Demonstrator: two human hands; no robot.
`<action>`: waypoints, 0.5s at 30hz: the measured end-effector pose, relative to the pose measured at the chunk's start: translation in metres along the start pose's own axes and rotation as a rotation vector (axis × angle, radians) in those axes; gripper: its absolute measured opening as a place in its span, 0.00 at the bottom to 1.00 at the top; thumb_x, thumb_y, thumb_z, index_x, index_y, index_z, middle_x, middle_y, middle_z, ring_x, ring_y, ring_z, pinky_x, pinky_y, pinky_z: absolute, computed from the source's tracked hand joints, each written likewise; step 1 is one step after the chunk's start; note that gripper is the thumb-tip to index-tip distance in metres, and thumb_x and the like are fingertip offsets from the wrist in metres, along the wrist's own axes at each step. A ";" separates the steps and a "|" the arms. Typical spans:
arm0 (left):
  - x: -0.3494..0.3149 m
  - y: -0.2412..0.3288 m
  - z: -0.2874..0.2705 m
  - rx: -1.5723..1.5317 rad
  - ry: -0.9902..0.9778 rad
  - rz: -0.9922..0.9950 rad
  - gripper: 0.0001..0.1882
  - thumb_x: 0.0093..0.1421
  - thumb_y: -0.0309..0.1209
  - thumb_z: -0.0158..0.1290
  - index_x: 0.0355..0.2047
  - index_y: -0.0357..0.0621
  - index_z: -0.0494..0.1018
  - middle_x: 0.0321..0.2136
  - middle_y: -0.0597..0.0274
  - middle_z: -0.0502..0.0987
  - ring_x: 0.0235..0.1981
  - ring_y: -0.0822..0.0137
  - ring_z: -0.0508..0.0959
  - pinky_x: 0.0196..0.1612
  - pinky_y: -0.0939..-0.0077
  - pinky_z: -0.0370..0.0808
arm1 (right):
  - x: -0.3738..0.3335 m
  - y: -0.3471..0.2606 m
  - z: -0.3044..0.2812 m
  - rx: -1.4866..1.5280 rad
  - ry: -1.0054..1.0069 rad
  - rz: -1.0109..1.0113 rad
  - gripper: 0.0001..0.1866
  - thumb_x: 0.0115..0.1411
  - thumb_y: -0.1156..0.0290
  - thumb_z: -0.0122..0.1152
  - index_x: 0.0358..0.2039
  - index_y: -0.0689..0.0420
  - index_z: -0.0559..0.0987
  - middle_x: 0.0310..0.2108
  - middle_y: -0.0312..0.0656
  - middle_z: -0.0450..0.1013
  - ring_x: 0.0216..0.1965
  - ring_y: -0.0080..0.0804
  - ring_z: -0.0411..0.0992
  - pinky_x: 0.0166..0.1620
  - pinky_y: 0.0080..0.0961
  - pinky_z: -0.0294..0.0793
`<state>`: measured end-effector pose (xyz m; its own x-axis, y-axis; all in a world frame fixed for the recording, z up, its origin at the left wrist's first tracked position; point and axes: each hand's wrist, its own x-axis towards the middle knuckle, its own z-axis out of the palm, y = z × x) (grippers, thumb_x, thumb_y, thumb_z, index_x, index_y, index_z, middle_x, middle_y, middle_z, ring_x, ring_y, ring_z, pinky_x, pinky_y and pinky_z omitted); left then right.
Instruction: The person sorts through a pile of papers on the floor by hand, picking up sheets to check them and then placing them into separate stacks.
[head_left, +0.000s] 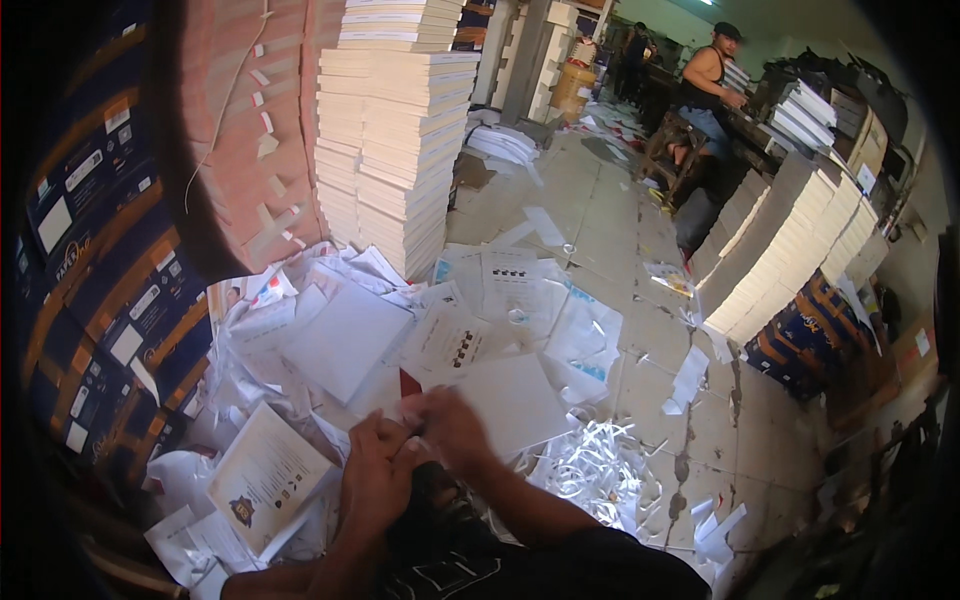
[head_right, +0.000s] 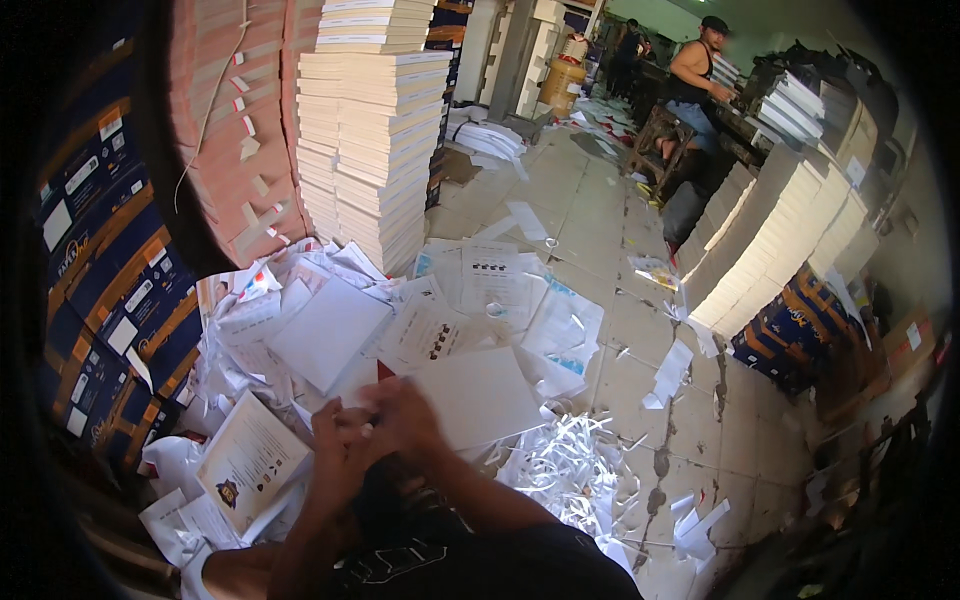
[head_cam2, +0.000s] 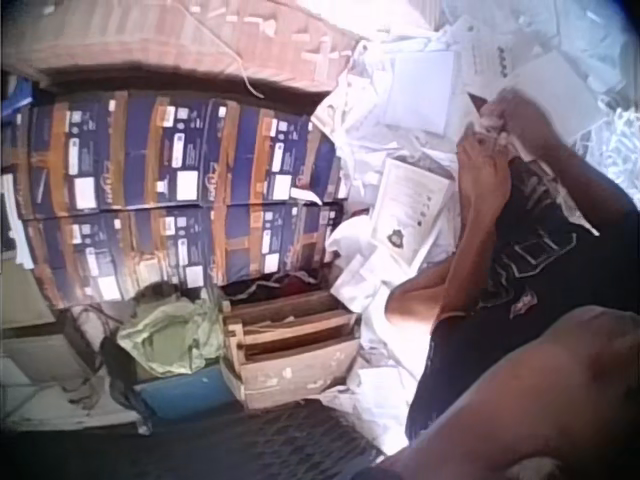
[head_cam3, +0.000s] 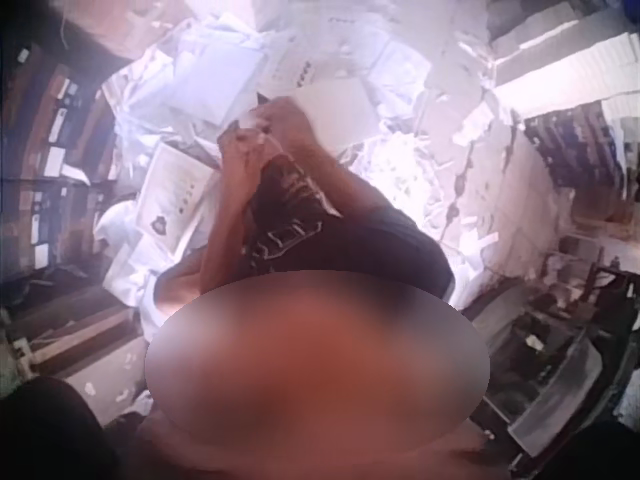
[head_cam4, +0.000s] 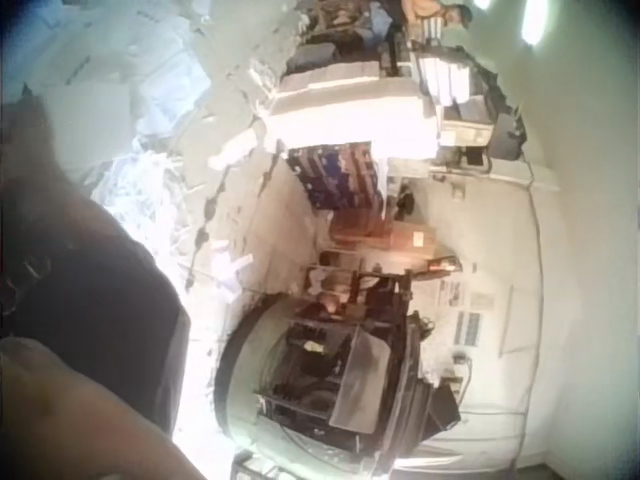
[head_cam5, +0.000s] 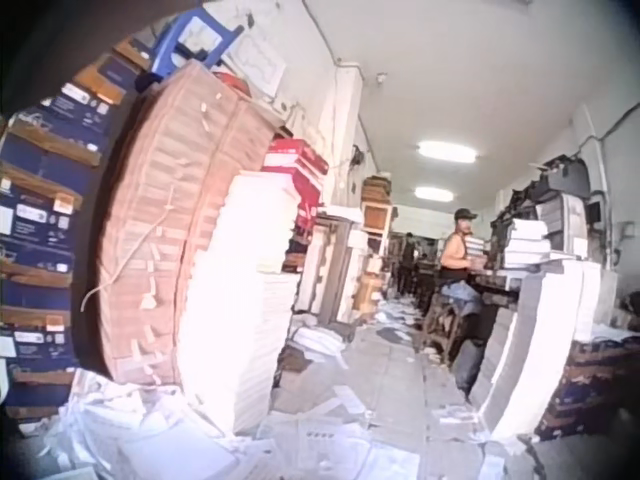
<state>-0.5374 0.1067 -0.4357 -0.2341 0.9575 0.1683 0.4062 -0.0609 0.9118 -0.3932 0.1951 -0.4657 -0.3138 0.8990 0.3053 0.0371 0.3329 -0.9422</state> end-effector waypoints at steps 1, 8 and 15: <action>0.006 0.009 -0.002 0.083 0.093 0.115 0.20 0.63 0.30 0.52 0.53 0.37 0.64 0.45 0.53 0.70 0.45 0.59 0.72 0.49 0.65 0.71 | 0.005 0.013 -0.026 0.351 0.143 0.269 0.13 0.70 0.61 0.43 0.44 0.57 0.69 0.45 0.46 0.72 0.48 0.40 0.73 0.49 0.38 0.74; 0.036 -0.065 -0.056 0.147 0.023 -0.038 0.22 0.58 0.28 0.57 0.52 0.36 0.67 0.46 0.49 0.70 0.43 0.57 0.74 0.45 0.66 0.72 | -0.064 0.150 -0.295 0.931 1.332 0.304 0.22 0.70 0.59 0.36 0.58 0.58 0.63 0.63 0.41 0.61 0.63 0.39 0.62 0.60 0.54 0.59; 0.017 -0.132 -0.104 0.316 -0.081 -0.111 0.21 0.54 0.27 0.60 0.48 0.37 0.70 0.44 0.51 0.72 0.41 0.57 0.76 0.44 0.66 0.74 | -0.138 0.263 -0.297 1.129 1.832 0.555 0.23 0.69 0.60 0.34 0.59 0.55 0.64 0.56 0.40 0.67 0.53 0.39 0.70 0.55 0.66 0.63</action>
<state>-0.6871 0.1014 -0.5137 -0.2262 0.9735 0.0329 0.6386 0.1227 0.7597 -0.0587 0.2433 -0.7146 0.5214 0.2465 -0.8170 -0.8277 0.3789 -0.4139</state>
